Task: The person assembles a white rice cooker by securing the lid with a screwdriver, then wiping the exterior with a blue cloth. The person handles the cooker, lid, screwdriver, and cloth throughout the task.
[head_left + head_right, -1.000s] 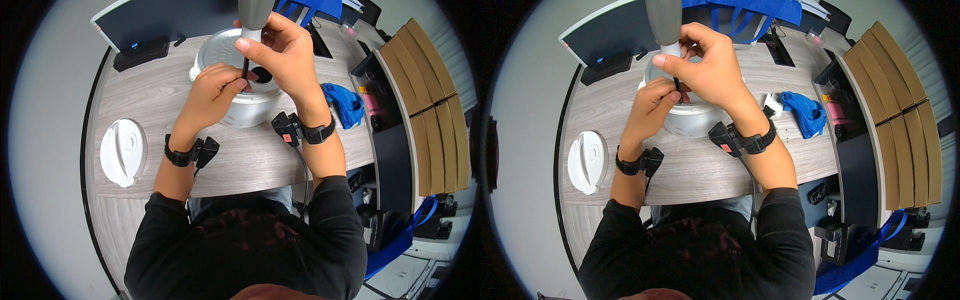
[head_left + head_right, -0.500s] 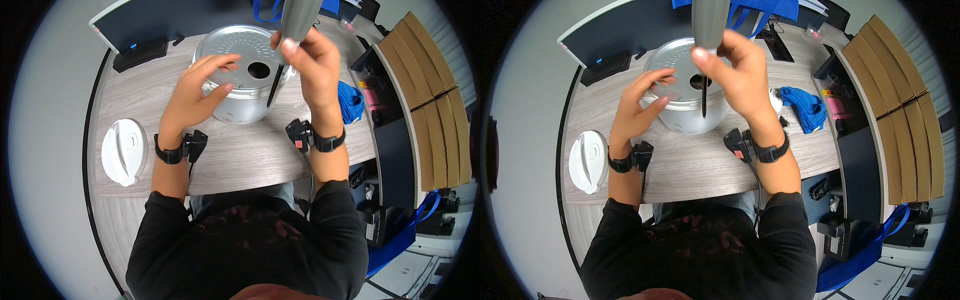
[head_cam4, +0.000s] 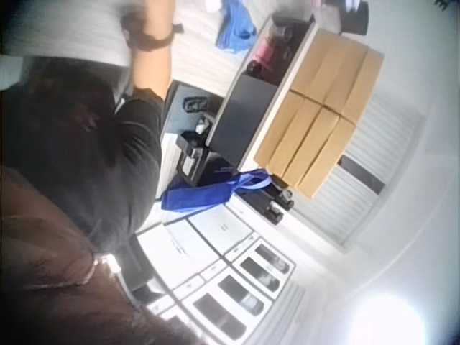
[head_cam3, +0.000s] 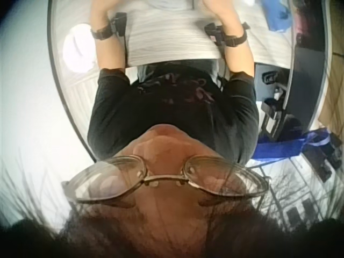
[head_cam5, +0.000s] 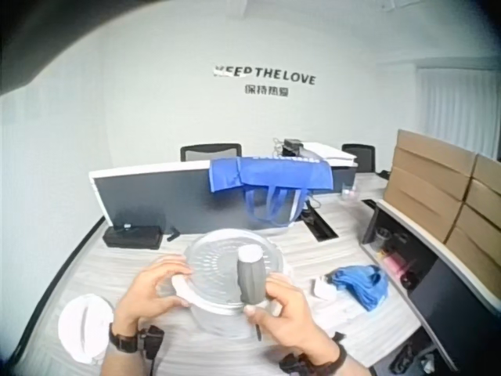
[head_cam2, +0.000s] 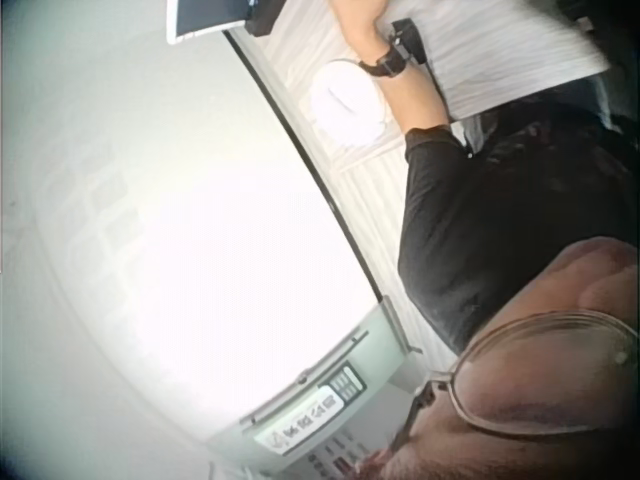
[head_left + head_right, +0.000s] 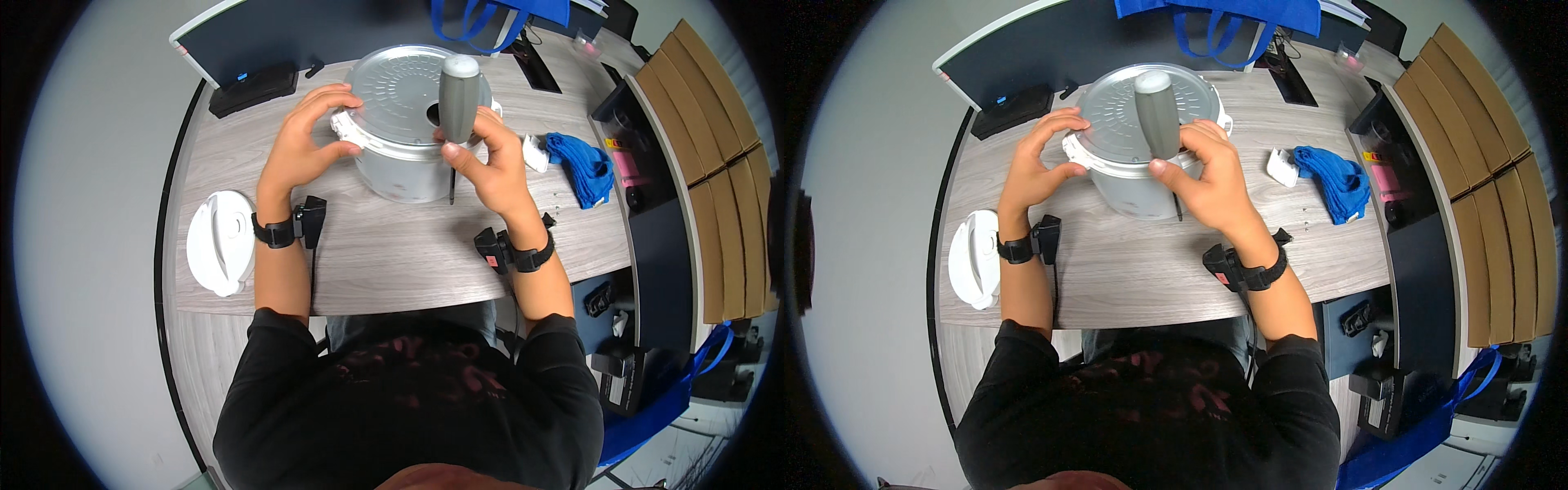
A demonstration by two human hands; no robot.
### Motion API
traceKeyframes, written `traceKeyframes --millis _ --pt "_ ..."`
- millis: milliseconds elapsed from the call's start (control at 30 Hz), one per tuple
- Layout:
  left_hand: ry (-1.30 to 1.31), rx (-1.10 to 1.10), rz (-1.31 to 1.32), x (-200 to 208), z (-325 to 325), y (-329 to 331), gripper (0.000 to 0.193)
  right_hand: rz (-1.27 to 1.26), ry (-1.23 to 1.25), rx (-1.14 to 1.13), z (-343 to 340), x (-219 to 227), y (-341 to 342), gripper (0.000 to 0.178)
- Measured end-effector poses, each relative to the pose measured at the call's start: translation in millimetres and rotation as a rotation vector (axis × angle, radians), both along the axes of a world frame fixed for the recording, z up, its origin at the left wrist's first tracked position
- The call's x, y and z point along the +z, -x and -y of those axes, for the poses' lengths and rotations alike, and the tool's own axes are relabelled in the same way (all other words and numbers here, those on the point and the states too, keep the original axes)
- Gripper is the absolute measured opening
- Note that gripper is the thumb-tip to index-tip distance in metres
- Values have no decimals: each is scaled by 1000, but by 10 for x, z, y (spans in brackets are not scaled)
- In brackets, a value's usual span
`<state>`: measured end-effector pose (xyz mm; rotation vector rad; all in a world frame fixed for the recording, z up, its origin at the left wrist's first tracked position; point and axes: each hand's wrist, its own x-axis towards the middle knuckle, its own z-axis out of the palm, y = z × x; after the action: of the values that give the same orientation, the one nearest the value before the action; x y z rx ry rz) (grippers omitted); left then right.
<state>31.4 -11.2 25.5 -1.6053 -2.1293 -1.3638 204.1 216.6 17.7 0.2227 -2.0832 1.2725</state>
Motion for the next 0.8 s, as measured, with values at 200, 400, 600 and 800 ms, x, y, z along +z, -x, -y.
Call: traceKeyframes --millis 200,400,600,800 --pt "-63 82 -251 -68 -263 -168 56 -57 -70 -127 -174 15 -5 23" --pt "-218 162 -374 -238 -638 -359 53 -58 35 -171 -225 -71 3 24" --pt "-233 251 -421 -291 -753 -464 52 -52 -105 -239 -356 -96 54 28" --pt "-201 303 -416 -314 -746 -522 53 -182 -450 -309 -374 -95 37 31"
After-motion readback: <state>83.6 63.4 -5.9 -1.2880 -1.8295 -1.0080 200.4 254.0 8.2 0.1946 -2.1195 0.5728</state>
